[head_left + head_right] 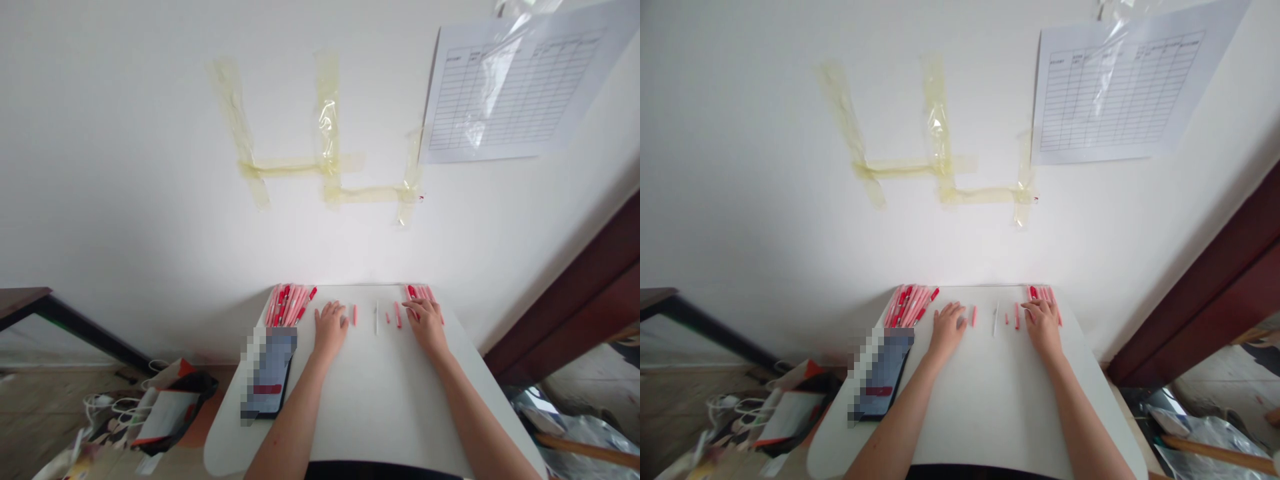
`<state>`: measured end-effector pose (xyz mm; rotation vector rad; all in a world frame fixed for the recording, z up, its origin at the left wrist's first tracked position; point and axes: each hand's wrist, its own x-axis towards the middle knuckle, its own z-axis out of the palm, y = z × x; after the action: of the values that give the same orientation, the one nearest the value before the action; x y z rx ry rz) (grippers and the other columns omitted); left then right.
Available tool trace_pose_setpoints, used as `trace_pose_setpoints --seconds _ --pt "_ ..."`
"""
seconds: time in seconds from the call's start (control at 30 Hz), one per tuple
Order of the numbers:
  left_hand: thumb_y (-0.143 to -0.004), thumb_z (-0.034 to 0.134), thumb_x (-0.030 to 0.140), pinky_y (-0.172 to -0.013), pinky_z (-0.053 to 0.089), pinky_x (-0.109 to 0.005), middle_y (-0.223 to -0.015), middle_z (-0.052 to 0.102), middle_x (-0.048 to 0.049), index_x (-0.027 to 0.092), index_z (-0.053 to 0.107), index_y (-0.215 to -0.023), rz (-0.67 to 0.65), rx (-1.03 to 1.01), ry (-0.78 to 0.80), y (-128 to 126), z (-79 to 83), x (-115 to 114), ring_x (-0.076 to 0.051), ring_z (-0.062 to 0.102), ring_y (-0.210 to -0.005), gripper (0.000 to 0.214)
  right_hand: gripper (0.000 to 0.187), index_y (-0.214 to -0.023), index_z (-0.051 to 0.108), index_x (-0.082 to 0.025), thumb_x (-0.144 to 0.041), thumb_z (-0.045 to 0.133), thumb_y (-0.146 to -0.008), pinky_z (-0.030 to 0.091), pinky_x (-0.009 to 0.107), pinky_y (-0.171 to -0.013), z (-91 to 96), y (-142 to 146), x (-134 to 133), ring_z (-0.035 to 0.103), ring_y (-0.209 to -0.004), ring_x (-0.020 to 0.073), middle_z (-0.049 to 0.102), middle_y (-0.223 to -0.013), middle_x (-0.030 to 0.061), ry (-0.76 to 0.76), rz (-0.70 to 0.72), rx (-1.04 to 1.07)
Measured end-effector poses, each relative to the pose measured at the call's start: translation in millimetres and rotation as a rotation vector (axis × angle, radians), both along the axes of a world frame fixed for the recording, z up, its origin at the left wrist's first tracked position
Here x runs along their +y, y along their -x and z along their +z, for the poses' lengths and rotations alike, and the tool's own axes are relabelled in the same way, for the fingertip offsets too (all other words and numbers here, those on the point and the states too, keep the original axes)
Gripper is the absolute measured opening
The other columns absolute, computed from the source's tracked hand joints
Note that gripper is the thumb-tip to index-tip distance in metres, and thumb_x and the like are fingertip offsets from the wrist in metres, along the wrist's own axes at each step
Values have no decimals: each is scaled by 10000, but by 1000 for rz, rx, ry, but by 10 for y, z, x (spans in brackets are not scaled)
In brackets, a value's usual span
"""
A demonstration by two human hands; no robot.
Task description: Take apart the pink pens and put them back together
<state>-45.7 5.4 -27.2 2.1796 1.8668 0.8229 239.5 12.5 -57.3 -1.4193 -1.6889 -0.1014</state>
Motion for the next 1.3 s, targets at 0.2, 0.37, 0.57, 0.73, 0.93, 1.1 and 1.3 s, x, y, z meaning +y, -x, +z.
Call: trace_pose_setpoints --seconds 0.2,0.37,0.57,0.73,0.93,1.1,1.3 --pt "-917 512 252 -1205 225 -614 -1457 564 -71 276 618 -1247 -15 42 27 33 16 -3 -264 434 -1414 348 321 -1025 743 -227 -386 479 -937 458 487 -938 -10 -73 0 508 -1093 307 683 -1067 117 35 -13 72" --pt "-908 534 261 -1200 251 -584 -1440 575 -66 290 623 -1236 -17 53 31 47 38 -9 -253 460 -1392 341 308 -1010 742 -233 -378 482 -932 462 482 -932 2 -45 0 515 -1061 295 690 -1044 108 16 1 61" --pt "-897 563 247 -1156 334 -533 -1342 640 -79 264 647 -1202 3 48 2 50 117 5 -252 531 -1309 317 300 -993 745 -241 -369 478 -941 428 522 -959 17 -11 -13 525 -1044 294 688 -1033 106 -4 -22 -41" --pt "-893 588 284 -1078 413 -408 -1190 696 -66 250 673 -1173 -30 31 -44 -68 335 46 -217 600 -1147 295 288 -1023 745 -265 -341 482 -934 425 510 -934 120 54 -31 486 -1099 312 671 -1102 91 122 -76 -126" --pt "-821 718 284 -1189 216 -601 -1259 664 -15 313 752 -939 -178 28 31 -390 423 92 -247 504 -1279 126 243 -1013 747 -306 -334 526 -917 399 544 -969 376 131 1 468 -1145 325 653 -1139 68 239 -58 -175" --pt "-794 752 303 -1173 159 -694 -1259 662 -13 307 761 -863 -126 29 104 -551 327 242 -273 465 -1297 69 199 -965 755 -319 -329 568 -900 371 561 -1000 453 157 35 470 -1153 323 651 -1115 58 295 -11 -218" --pt "-780 768 357 -1166 151 -711 -1199 680 -24 290 751 -839 -84 27 91 -664 213 342 -273 479 -1258 91 219 -974 751 -304 -351 546 -913 385 539 -994 418 148 76 471 -1153 320 656 -1107 65 322 -17 -198"
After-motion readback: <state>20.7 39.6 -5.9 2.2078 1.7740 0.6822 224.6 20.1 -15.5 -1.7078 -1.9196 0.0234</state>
